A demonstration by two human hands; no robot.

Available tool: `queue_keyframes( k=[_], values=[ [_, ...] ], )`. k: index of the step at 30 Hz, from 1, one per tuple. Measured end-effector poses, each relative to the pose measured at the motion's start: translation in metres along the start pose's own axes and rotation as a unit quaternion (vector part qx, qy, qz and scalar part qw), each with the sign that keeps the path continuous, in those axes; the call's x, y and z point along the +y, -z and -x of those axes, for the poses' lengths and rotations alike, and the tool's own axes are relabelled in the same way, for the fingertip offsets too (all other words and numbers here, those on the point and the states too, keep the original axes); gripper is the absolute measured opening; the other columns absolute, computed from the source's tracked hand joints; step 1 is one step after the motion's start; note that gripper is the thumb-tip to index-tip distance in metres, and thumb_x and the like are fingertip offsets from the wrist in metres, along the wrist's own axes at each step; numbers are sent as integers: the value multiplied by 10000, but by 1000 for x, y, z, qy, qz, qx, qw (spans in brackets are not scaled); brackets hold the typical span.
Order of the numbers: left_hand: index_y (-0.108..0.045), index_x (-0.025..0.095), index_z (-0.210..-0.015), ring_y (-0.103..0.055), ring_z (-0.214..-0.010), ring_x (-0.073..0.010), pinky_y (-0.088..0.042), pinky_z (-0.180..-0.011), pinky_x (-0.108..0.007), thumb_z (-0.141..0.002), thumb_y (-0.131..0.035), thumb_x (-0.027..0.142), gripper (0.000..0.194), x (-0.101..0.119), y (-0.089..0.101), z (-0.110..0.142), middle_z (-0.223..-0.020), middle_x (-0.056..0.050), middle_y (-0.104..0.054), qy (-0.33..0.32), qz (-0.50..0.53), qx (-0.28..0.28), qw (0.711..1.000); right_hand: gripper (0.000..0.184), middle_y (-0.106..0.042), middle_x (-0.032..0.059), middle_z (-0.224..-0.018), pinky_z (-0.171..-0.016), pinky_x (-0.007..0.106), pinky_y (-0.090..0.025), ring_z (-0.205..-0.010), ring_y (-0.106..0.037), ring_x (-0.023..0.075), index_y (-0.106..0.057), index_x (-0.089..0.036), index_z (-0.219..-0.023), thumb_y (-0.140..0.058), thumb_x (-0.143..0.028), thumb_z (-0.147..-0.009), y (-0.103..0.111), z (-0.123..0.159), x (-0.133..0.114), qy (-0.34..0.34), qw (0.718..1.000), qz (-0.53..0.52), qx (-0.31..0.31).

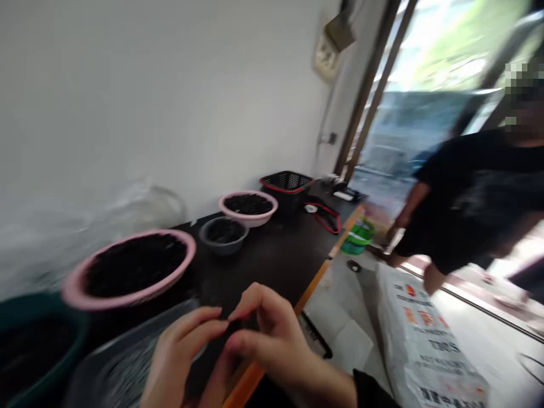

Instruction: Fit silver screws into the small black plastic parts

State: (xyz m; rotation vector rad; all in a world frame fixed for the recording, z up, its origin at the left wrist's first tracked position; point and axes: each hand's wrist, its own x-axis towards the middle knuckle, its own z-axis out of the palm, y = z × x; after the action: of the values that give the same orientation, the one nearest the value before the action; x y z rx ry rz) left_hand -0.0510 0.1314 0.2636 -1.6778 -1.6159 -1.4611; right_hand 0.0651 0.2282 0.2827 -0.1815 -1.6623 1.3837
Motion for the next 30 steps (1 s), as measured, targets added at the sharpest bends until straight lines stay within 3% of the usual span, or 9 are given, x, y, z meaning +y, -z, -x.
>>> queue_keyframes(
  k=[2, 4, 8, 13, 16, 21, 24, 30],
  values=[
    [-589, 229, -1028, -608, -964, -165, -512, -811, -284, -957, -562, 244, 78, 2, 24, 18, -1067, -31, -611, 83, -40, -47, 995, 387, -541, -22, -707, -604, 222, -378, -631, -462, 90, -615, -161, -834, -846, -448, -715, -6, 3, 12, -190, 966, -109, -136],
    [-557, 235, -1007, -581, -967, -152, -471, -850, -288, -939, -586, 206, 79, 10, 42, 38, -1009, -1, -605, 140, -52, -77, 986, 379, -547, -18, -726, -645, 222, -388, -666, -478, 91, -616, -147, -838, -862, -399, -697, -14, 8, 28, -284, 921, -150, -220],
    [-511, 207, -1011, -543, -953, -151, -374, -960, -366, -836, -581, 69, 233, 30, 63, 81, -976, 8, -586, 235, -58, -120, 963, 331, -556, -17, -775, -666, 215, -359, -694, -459, 82, -617, -145, -884, -848, -317, -720, -29, 36, 61, -382, 846, -163, -335],
    [-517, 197, -937, -513, -893, -146, -390, -864, -315, -814, -595, 90, 181, 58, 75, 129, -931, 12, -574, 349, 0, -201, 915, 288, -499, -33, -627, -574, 220, -296, -569, -392, 67, -635, -113, -836, -791, -346, -772, -27, 86, 80, -474, 729, -138, -474],
    [-543, 203, -955, -546, -926, -158, -416, -860, -304, -846, -594, 137, 137, 70, 70, 165, -970, 0, -602, 416, 44, -260, 870, 288, -521, -25, -608, -565, 220, -311, -545, -419, 68, -640, -105, -847, -780, -344, -768, -16, 126, 91, -523, 691, -121, -483],
    [-607, 171, -963, -609, -911, -191, -463, -832, -305, -835, -643, 181, 134, 80, 41, 229, -977, -32, -664, 503, 51, -369, 780, 378, -633, 35, -726, -498, 207, -339, -513, -457, 68, -638, -103, -911, -736, -400, -700, 6, 193, 113, -650, 624, -107, -420],
    [-620, 158, -995, -628, -892, -176, -479, -795, -265, -846, -644, 180, 152, 78, 28, 247, -985, -38, -675, 498, 62, -396, 769, 327, -627, 21, -691, -462, 196, -328, -488, -442, 63, -628, -109, -873, -669, -343, -648, 12, 208, 119, -674, 605, -62, -419],
    [-612, 154, -1012, -639, -911, -168, -490, -821, -247, -902, -600, 210, 124, 69, 22, 249, -1013, -41, -678, 440, 61, -443, 779, 254, -581, -13, -614, -411, 183, -290, -457, -419, 64, -602, -129, -815, -547, -231, -590, 11, 205, 120, -681, 598, -26, -421]
  ],
)
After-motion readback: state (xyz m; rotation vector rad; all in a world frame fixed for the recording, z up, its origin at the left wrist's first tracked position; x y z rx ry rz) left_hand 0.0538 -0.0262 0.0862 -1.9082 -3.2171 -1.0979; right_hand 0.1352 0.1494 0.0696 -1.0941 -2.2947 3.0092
